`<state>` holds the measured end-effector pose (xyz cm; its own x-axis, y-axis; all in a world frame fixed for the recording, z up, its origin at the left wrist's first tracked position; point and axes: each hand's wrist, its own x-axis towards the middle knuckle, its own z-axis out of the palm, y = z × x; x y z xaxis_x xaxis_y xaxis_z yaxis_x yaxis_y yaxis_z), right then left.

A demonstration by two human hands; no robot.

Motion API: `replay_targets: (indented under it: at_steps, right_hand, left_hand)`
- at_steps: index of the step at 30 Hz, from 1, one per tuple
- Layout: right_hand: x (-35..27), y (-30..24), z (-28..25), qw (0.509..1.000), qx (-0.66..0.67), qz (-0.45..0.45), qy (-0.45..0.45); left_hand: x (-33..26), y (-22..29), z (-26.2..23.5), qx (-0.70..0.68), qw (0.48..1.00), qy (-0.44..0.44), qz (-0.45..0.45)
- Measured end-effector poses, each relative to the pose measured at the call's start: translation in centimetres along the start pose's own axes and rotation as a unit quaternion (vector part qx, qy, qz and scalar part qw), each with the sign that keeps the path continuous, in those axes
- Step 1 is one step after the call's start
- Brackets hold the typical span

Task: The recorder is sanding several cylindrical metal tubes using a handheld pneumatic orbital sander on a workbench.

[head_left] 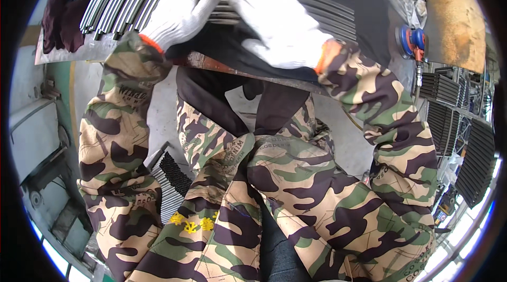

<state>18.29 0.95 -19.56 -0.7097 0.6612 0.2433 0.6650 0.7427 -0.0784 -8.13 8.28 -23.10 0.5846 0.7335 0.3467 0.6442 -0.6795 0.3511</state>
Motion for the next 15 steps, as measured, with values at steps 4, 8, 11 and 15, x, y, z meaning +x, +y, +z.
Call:
replay_targets:
  at_steps: [4,8,11,15]
  right_hand:
    - [3.6,-1.3,1.6,0.995,0.058,-0.019,0.083]
    - [4.1,-1.2,1.9,0.992,0.08,-0.009,0.097]
    - [0.8,1.3,1.6,0.998,-0.009,-0.04,0.049]
    - [-6.0,4.7,-3.2,0.998,-0.019,-0.025,-0.046]
  left_hand:
    - [-2.7,0.7,-1.8,0.096,0.993,-0.038,0.051]
    - [-2.8,0.9,-1.4,0.125,0.991,-0.034,0.045]
    - [-3.1,1.4,-1.4,0.147,0.987,-0.051,0.035]
    - [-2.9,1.8,-1.6,0.151,0.987,-0.038,0.029]
